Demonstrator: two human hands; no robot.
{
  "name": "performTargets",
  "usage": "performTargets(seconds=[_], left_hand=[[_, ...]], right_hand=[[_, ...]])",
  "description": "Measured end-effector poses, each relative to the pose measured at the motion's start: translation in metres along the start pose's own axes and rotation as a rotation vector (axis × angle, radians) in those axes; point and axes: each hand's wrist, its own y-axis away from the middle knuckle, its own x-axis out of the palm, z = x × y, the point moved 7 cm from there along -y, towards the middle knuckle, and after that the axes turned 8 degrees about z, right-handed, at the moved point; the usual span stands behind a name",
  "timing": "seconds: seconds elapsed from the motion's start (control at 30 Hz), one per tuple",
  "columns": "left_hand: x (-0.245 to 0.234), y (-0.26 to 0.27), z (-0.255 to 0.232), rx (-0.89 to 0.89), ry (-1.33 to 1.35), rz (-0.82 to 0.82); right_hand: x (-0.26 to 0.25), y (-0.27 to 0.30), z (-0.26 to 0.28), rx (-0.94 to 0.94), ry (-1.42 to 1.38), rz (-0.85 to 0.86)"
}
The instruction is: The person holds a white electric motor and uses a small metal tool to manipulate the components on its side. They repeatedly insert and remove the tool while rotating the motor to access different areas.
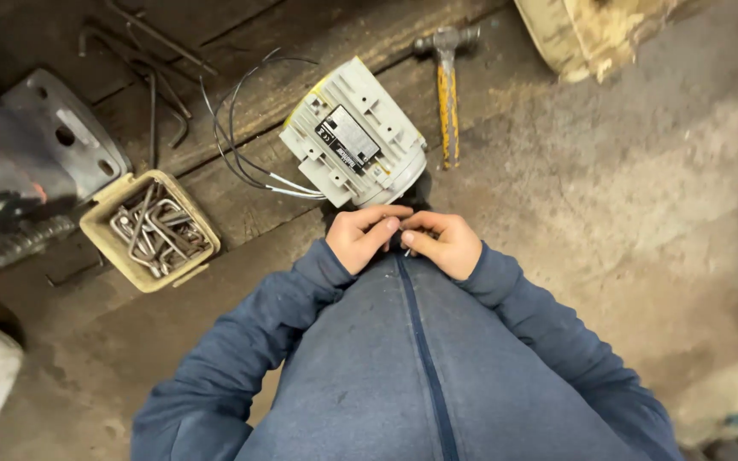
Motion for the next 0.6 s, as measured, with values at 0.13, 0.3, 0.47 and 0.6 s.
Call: performTargets(seconds=[0.13,0.3,0.47,0.6], left_hand=[[0.027,-0.012,0.037,-0.049,0.313,-0.076],[0.043,-0.02,0.054,-0.073,0.454,-0.211],[0.063,-0.032,0.045,-0.057,0.506,-0.136],[0.067,-0.042,0.059,-0.001,0.548,-0.174]], right_hand=[[-0.02,-0.003,-0.015,0.026,-0.176,0.147],[-0.044,-0.013,-0.073,0.111,-0.239,0.279],[-0.05,-0.023,-0.037,0.052,-0.252,0.239],[-0.06,-0.023,-0.052,0.038,-0.226,0.283]])
